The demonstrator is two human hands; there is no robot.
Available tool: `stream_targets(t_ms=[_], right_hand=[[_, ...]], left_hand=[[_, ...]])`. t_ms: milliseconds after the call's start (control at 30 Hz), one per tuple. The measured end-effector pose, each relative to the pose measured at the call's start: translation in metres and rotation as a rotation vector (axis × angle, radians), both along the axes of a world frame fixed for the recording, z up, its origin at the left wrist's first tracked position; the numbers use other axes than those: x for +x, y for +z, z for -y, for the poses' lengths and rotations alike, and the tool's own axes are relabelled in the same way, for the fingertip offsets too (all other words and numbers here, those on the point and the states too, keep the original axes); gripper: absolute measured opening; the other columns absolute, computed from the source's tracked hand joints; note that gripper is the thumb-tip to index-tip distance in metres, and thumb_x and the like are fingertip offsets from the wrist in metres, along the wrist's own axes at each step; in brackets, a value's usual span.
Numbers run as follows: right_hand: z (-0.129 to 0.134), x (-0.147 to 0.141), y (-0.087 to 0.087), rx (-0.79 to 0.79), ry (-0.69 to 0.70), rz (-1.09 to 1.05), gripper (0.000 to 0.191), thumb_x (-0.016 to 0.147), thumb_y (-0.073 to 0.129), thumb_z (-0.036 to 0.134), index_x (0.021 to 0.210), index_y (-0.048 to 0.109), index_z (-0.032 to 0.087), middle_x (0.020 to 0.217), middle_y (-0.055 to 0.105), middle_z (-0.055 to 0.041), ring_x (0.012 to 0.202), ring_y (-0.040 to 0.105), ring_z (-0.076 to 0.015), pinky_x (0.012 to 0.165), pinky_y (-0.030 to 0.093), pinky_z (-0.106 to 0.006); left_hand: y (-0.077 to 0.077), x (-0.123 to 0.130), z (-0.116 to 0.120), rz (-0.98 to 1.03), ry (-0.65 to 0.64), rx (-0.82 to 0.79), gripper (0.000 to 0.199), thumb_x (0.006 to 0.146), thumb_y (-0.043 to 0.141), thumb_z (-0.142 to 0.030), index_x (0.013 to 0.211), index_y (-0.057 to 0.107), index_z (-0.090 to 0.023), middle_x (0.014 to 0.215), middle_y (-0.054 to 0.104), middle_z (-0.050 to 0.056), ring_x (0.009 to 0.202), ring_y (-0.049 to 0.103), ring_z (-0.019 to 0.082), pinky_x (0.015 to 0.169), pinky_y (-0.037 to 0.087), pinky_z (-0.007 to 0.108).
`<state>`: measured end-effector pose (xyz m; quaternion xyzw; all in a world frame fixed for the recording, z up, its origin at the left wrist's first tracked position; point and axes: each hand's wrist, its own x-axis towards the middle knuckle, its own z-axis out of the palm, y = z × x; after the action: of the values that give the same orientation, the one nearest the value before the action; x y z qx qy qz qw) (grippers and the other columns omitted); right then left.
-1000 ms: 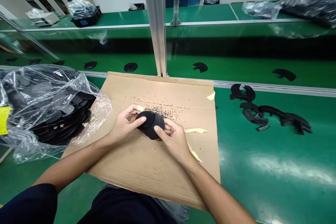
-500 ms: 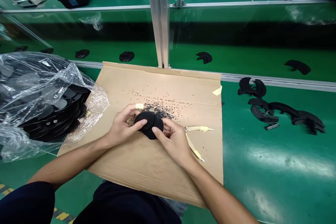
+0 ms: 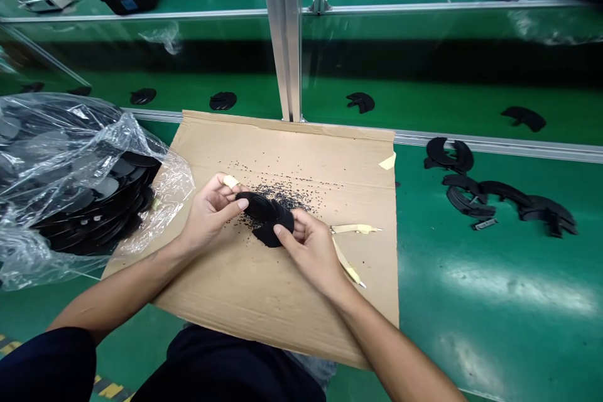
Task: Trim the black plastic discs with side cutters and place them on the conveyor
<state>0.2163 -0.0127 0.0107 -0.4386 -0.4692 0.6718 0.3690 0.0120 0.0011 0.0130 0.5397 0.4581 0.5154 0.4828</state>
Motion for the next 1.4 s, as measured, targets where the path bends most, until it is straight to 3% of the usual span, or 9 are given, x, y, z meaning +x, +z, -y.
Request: stream_targets(t_ms=[100, 233, 400, 533, 667, 867, 1067, 1267, 1400], right_hand=[[0.000, 0.001, 0.001, -0.028, -0.003, -0.041, 0.036, 0.077, 0.078, 0.048, 0.096, 0.067, 0.020, 0.088, 0.076, -0.0033, 0.085, 0.073, -0.0201, 0.078, 0.060, -0.034], [0.000, 0.001, 0.003, -0.027, -0.042, -0.050, 0.037, 0.077, 0.078, 0.049, 0.098, 0.068, 0.020, 0.092, 0.077, -0.0044, 0.086, 0.074, -0.0202, 0.079, 0.061, -0.034], [0.001, -0.001, 0.000, -0.022, -0.058, -0.051, 0.036, 0.077, 0.078, 0.048, 0.098, 0.067, 0.020, 0.090, 0.077, -0.0034, 0.085, 0.074, -0.0189, 0.079, 0.060, -0.033], [0.000, -0.001, -0.001, -0.031, -0.057, -0.049, 0.034, 0.076, 0.079, 0.046, 0.093, 0.066, 0.020, 0.089, 0.077, -0.0030, 0.081, 0.073, -0.0176, 0.076, 0.059, -0.031], [0.001, -0.001, 0.000, -0.035, -0.040, -0.048, 0.033, 0.076, 0.079, 0.045, 0.092, 0.066, 0.020, 0.087, 0.076, -0.0026, 0.081, 0.072, -0.0175, 0.076, 0.058, -0.031], [0.003, -0.002, -0.001, -0.038, -0.031, -0.055, 0.035, 0.076, 0.079, 0.047, 0.094, 0.065, 0.020, 0.090, 0.075, -0.0029, 0.084, 0.072, -0.0184, 0.078, 0.058, -0.031], [0.002, -0.001, -0.004, 0.036, -0.045, -0.015, 0.033, 0.079, 0.077, 0.047, 0.094, 0.065, 0.020, 0.084, 0.072, -0.0018, 0.079, 0.070, -0.0168, 0.073, 0.057, -0.028], [0.003, -0.001, -0.004, 0.068, -0.022, 0.019, 0.032, 0.081, 0.074, 0.047, 0.096, 0.065, 0.020, 0.084, 0.071, -0.0017, 0.079, 0.068, -0.0166, 0.070, 0.055, -0.027], [0.003, -0.001, -0.004, 0.079, -0.036, 0.028, 0.033, 0.080, 0.075, 0.049, 0.089, 0.063, 0.020, 0.076, 0.066, 0.0006, 0.069, 0.063, -0.0135, 0.063, 0.051, -0.024]], left_hand=[[0.001, -0.001, 0.002, -0.161, 0.033, 0.099, 0.026, 0.086, 0.070, -0.027, 0.107, 0.056, -0.021, 0.085, 0.063, 0.000, 0.072, 0.059, 0.010, 0.067, 0.051, 0.022], [0.003, -0.007, 0.002, -0.347, -0.003, 0.181, 0.021, 0.084, 0.073, -0.025, 0.102, 0.064, -0.020, 0.077, 0.060, -0.002, 0.065, 0.053, 0.009, 0.062, 0.047, 0.021], [0.002, -0.011, 0.001, -0.352, -0.099, 0.160, 0.027, 0.084, 0.073, -0.027, 0.109, 0.066, -0.019, 0.070, 0.053, -0.004, 0.061, 0.051, 0.009, 0.058, 0.046, 0.020], [-0.002, -0.003, 0.008, -0.295, 0.008, 0.209, 0.017, 0.086, 0.071, -0.026, 0.098, 0.061, -0.019, 0.069, 0.058, -0.004, 0.060, 0.054, 0.008, 0.056, 0.046, 0.019], [-0.004, 0.003, 0.013, -0.406, -0.039, 0.223, 0.026, 0.087, 0.069, -0.024, 0.110, 0.059, -0.020, 0.061, 0.051, -0.008, 0.053, 0.049, 0.007, 0.052, 0.042, 0.017], [-0.003, 0.005, 0.013, -0.510, 0.021, 0.324, 0.018, 0.088, 0.066, -0.022, 0.103, 0.057, -0.019, 0.055, 0.047, -0.011, 0.044, 0.042, 0.005, 0.047, 0.037, 0.015], [-0.001, 0.005, 0.012, -0.548, 0.064, 0.404, 0.014, 0.087, 0.068, -0.022, 0.095, 0.058, -0.018, 0.071, 0.059, -0.004, 0.061, 0.056, 0.008, 0.060, 0.047, 0.018], [-0.003, 0.003, 0.011, -0.602, -0.002, 0.450, 0.025, 0.091, 0.065, -0.025, 0.114, 0.063, -0.016, 0.065, 0.051, -0.006, 0.058, 0.050, 0.008, 0.056, 0.045, 0.019], [-0.003, 0.004, 0.011, -0.626, -0.009, 0.517, 0.025, 0.092, 0.064, -0.026, 0.114, 0.066, -0.014, 0.063, 0.049, -0.006, 0.057, 0.048, 0.008, 0.056, 0.045, 0.020]])
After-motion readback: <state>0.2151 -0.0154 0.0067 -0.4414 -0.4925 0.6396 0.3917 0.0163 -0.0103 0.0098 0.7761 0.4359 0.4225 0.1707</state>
